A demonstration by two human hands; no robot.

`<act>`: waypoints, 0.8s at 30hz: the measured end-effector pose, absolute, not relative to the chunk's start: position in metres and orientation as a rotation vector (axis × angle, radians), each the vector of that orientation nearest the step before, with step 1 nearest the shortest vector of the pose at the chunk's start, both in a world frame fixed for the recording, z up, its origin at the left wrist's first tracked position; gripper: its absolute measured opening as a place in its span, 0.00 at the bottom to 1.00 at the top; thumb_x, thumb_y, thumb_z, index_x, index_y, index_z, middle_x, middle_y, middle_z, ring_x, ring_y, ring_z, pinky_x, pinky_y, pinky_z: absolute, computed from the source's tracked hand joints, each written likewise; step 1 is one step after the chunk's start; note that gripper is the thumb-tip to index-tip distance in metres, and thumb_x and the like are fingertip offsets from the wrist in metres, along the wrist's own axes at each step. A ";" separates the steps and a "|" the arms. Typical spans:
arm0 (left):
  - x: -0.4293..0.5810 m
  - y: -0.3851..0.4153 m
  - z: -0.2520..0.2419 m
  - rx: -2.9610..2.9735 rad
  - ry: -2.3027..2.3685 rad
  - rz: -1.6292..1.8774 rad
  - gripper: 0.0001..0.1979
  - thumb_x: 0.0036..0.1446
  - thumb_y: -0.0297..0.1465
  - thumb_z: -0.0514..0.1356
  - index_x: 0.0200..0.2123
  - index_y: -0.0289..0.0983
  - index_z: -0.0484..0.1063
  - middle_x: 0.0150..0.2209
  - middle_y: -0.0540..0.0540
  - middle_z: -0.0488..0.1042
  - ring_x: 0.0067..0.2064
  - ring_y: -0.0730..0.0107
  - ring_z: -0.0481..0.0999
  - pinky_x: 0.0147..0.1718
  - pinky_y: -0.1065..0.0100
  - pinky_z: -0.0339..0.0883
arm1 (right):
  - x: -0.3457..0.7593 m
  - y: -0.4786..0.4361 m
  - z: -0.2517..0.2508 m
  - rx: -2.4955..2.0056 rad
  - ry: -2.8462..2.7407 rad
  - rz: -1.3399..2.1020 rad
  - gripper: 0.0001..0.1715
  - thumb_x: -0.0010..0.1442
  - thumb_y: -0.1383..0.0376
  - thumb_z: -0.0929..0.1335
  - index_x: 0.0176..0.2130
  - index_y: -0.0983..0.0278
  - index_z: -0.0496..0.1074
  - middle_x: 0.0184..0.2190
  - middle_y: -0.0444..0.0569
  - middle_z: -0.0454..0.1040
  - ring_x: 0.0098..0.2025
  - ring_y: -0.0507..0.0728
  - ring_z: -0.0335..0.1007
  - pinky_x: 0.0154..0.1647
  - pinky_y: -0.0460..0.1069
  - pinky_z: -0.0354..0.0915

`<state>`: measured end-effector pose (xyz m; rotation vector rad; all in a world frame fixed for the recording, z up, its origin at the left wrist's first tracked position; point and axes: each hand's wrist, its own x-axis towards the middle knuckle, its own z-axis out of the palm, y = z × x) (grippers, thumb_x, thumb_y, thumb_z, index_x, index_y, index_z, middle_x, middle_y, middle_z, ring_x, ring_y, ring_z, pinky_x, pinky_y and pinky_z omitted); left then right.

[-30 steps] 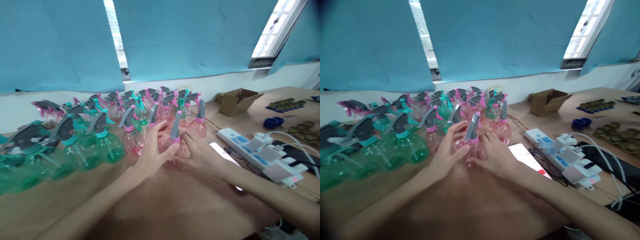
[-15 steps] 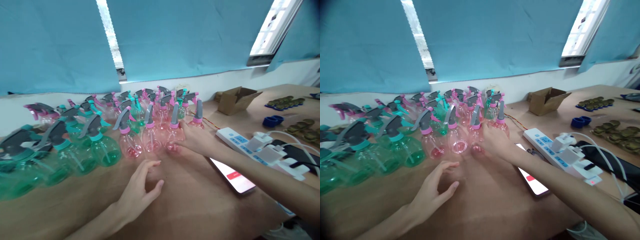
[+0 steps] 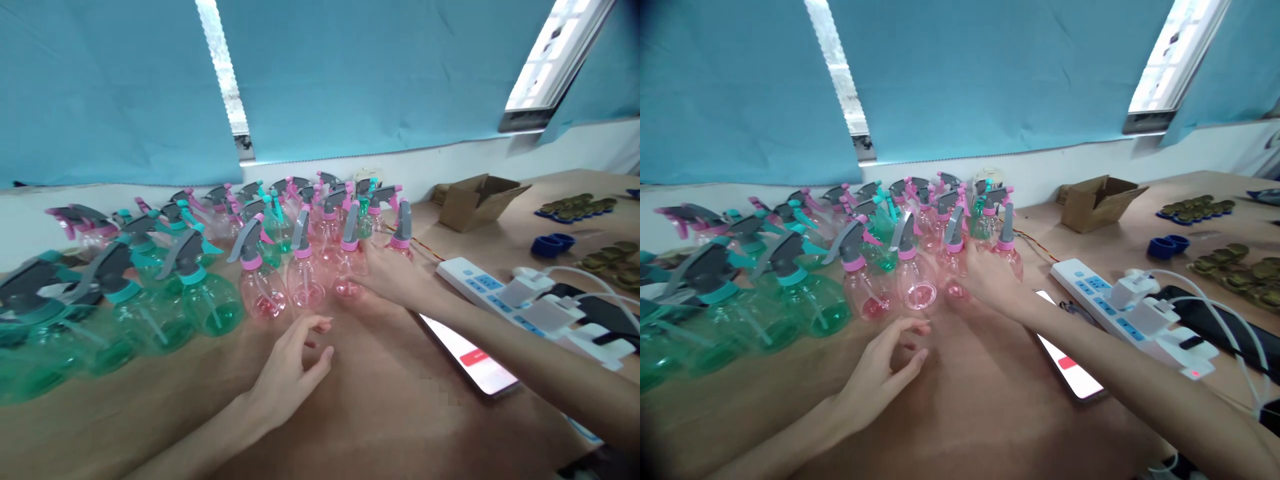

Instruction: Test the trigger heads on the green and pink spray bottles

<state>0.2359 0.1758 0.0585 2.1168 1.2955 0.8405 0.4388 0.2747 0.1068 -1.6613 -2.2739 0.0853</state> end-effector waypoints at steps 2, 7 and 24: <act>0.236 0.177 0.060 2.093 1.306 0.849 0.12 0.60 0.27 0.54 0.47 0.42 0.63 0.48 0.45 0.71 0.47 0.62 0.73 0.45 0.56 0.72 | 0.439 0.275 0.106 -1.652 -2.276 0.088 0.23 0.57 0.55 0.65 0.46 0.68 0.63 0.41 0.60 0.75 0.36 0.67 0.75 0.25 0.50 0.54; 0.235 0.178 0.058 2.093 1.289 0.840 0.12 0.59 0.27 0.55 0.47 0.41 0.62 0.47 0.45 0.72 0.47 0.63 0.73 0.44 0.57 0.72 | 0.439 0.274 0.105 -1.640 -2.268 0.092 0.25 0.57 0.54 0.66 0.47 0.68 0.63 0.43 0.61 0.74 0.36 0.68 0.74 0.26 0.51 0.57; 0.244 0.184 0.057 2.100 1.246 0.845 0.13 0.59 0.28 0.55 0.48 0.40 0.63 0.43 0.46 0.73 0.43 0.65 0.74 0.41 0.60 0.71 | 0.506 0.236 0.115 -1.502 -1.966 0.185 0.16 0.59 0.51 0.65 0.35 0.60 0.72 0.34 0.48 0.78 0.28 0.58 0.73 0.28 0.51 0.64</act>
